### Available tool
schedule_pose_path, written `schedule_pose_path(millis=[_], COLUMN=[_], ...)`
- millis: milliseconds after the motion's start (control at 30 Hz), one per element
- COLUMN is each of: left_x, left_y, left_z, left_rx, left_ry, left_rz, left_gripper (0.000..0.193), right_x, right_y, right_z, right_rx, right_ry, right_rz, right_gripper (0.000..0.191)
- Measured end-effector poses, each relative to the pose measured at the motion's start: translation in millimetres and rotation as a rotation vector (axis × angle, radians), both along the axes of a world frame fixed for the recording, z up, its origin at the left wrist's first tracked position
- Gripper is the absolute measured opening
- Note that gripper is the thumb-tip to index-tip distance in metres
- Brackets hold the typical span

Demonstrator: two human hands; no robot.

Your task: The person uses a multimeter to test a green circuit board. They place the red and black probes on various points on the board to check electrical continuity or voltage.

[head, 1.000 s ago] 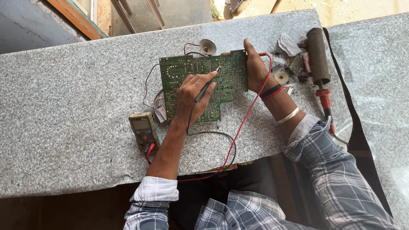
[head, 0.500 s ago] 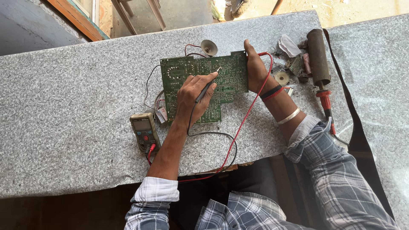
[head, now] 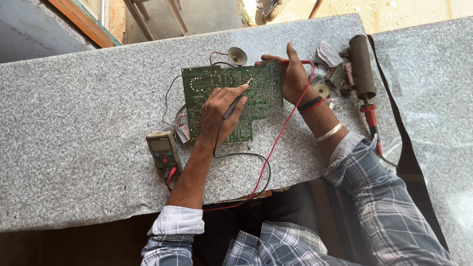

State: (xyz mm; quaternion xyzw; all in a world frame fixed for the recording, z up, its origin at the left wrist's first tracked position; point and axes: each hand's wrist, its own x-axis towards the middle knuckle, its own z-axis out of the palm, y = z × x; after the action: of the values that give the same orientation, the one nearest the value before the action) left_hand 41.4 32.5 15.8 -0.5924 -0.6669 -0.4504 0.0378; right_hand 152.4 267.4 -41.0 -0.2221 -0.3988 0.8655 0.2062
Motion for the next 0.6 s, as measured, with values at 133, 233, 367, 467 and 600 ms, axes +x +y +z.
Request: schedule_pose_path(millis=[133, 233, 367, 467, 600], left_x=[0, 0, 0, -1, -1], left_y=[0, 1, 1, 2, 3], left_z=[-1, -2, 0, 1, 3], left_rx=[-0.003, -0.018, -0.012, -0.018, -0.009], left_ry=[0.003, -0.014, 0.003, 0.000, 0.011], left_rz=[0.000, -0.004, 0.004, 0.005, 0.008], left_gripper=[0.027, 0.027, 0.027, 0.027, 0.027], right_x=[-1, -1, -5, -6, -7], right_y=[0, -2, -7, -9, -8], right_z=[-3, -1, 5, 8, 9], right_rx=[-0.041, -0.085, -0.127, -0.142, -0.096], right_ry=[-0.012, 0.005, -0.020, -0.005, -0.021], right_rz=[0.090, 0.136, 0.154, 0.152, 0.134], right_gripper=[0.088, 0.088, 0.085, 0.084, 0.082])
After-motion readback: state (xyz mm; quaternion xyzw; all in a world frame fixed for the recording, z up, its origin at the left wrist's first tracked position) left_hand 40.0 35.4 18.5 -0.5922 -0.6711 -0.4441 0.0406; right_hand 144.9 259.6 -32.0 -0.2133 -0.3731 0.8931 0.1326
